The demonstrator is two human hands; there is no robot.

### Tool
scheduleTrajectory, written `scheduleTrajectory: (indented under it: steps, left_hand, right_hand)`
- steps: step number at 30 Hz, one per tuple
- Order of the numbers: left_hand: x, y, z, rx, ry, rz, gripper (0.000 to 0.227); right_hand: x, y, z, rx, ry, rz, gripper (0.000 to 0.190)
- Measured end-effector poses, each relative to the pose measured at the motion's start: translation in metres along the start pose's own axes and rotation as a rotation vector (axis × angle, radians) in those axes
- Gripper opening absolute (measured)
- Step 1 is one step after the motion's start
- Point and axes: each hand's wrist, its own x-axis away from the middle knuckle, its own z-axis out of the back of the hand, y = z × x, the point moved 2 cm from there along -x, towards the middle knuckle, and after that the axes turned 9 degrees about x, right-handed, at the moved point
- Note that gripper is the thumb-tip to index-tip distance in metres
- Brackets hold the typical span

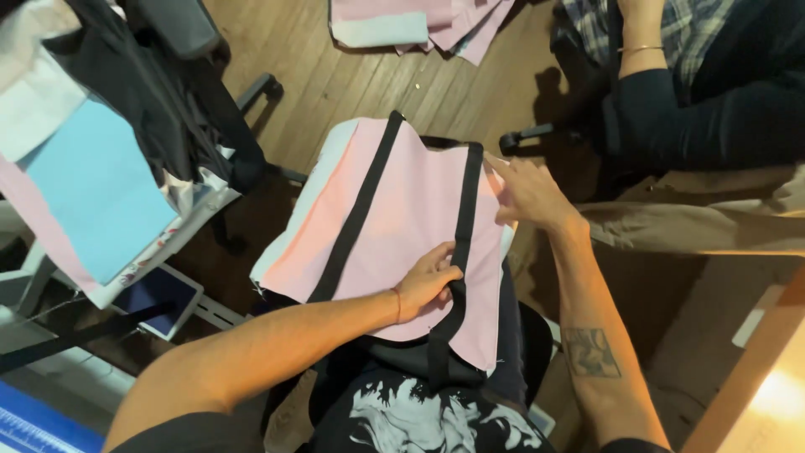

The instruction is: The person is assembling a pink tote bag, aligning the black straps and fabric edges, and then sewing them using a sewing machine.

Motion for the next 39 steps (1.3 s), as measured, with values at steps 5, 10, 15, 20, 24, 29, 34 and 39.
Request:
scheduleTrajectory:
  steps: [5,10,15,20,24,29,34,39]
  left_hand:
    - [0.018,-0.001,-0.007,0.191,-0.139,0.032,0.067]
    - [0.026,0.017,-0.019,0.153,-0.147,0.066,0.06]
    - [0.028,0.019,-0.023,0.156,-0.133,0.106,0.059]
    - [0.026,0.016,-0.023,0.144,-0.132,0.134,0.062]
    - [0.024,0.018,-0.023,0.145,-0.14,0.132,0.064]
    - [0.017,0.041,0.002,-0.091,-0.1,0.147,0.058]
    - [0.041,0.162,0.054,-1.625,0.024,-0.479,0.044]
    - [0.064,0.177,0.061,-1.851,0.316,-0.358,0.069]
  right_hand:
    - [0.004,-0.031,0.025,0.132,-0.209,-0.063,0.1]
    - [0.039,-0.07,0.058,0.218,-0.248,0.037,0.062]
    - [0.066,-0.092,0.063,0.109,-0.35,0.132,0.053]
    - [0.071,-0.087,0.059,0.159,-0.389,0.134,0.055]
    - [0.069,-0.085,0.06,0.13,-0.442,0.113,0.055]
    - [0.066,-0.081,0.057,0.109,-0.479,0.108,0.053]
    - [0.056,-0.075,0.062,-0.021,-0.554,0.086,0.043]
    - [0.036,-0.063,0.042,-0.131,-0.654,0.05,0.033]
